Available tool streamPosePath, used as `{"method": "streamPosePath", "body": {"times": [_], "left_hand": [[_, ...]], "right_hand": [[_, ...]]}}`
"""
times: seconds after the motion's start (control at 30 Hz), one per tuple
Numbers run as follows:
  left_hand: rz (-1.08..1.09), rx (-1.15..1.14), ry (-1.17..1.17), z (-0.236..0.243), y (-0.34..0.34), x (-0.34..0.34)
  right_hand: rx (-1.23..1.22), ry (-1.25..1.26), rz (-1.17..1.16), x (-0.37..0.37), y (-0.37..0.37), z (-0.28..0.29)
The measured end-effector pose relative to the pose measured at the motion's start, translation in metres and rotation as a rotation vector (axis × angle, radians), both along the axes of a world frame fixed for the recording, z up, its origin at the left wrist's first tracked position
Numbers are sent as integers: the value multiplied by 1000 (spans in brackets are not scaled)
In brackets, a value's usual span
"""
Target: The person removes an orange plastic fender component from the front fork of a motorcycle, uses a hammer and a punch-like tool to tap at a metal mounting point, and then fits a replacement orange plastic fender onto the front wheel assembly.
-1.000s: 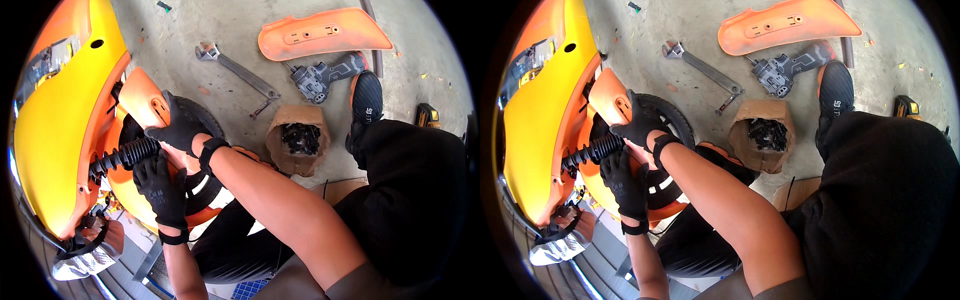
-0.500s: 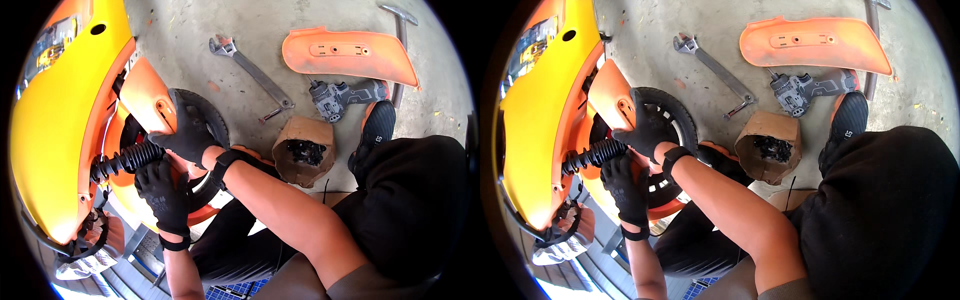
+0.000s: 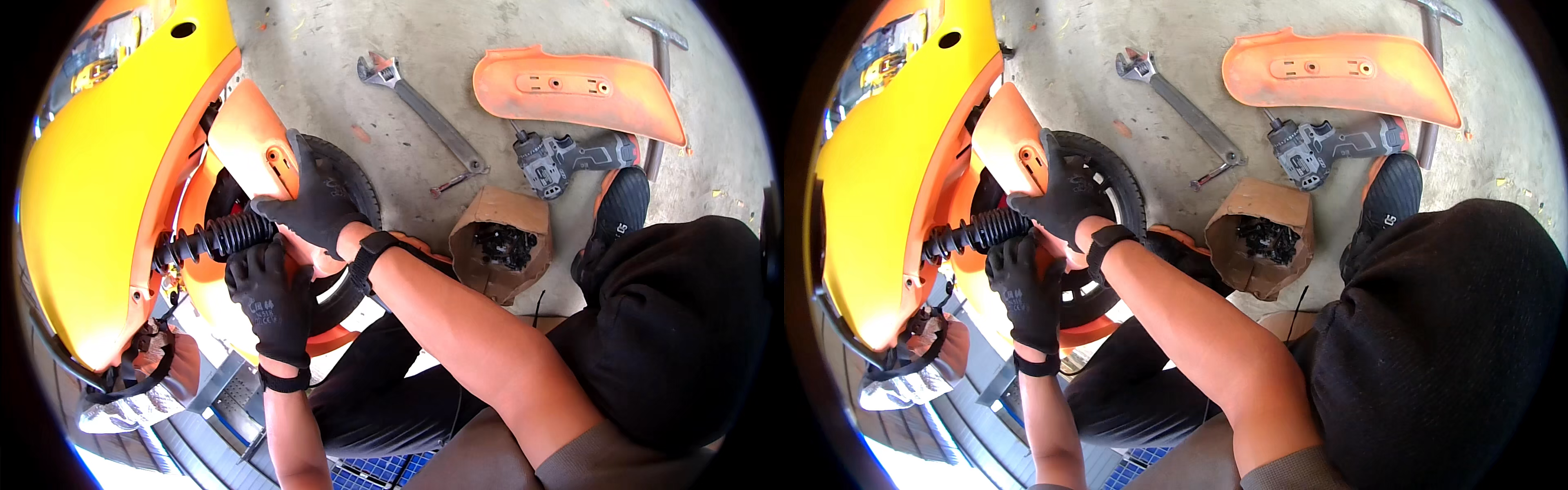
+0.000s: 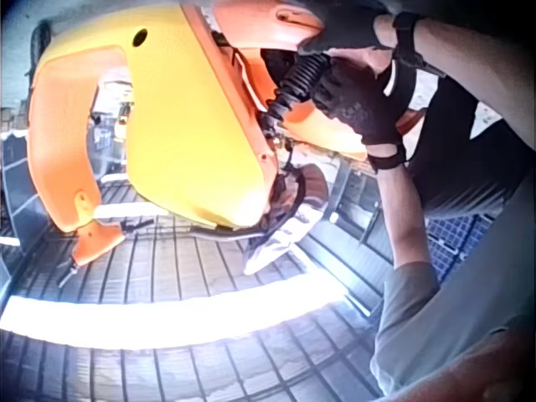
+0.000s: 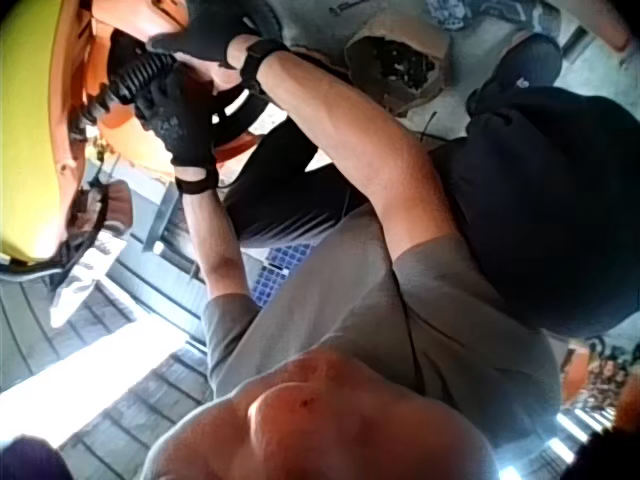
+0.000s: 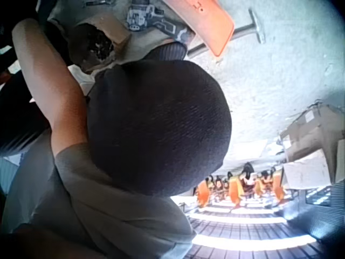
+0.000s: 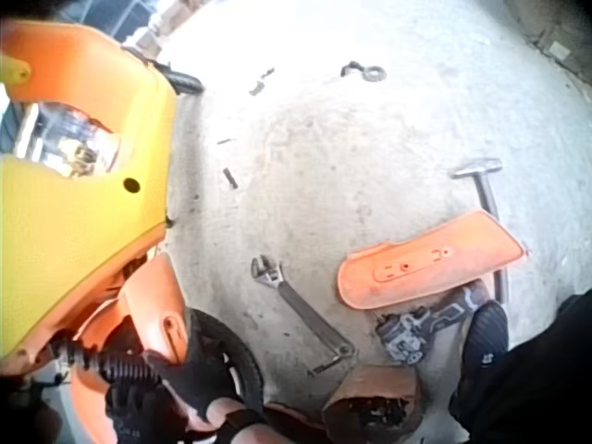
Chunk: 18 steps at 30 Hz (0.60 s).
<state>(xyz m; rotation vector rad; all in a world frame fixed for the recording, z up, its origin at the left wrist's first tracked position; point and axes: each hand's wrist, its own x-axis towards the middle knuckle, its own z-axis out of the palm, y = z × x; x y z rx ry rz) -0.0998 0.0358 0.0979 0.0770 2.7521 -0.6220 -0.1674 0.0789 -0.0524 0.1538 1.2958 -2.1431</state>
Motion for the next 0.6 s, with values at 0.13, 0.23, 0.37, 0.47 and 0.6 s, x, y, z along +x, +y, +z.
{"method": "streamPosePath", "body": {"times": [0.13,0.23,0.37,0.47,0.6], "left_hand": [[12,-6,-1,-1,-1,2],[24,8,0,-1,-3,3],[-56,37,27,4,3,-2],[-38,72,21,4,6,-7],[-6,3,34,1,-4,-2]], "right_hand": [[28,47,21,0,1,-3],[84,69,125,-6,10,-3],[-5,244,-6,-18,15,-35],[-89,183,60,-19,14,-54],[-270,113,87,-21,13,-56]]}}
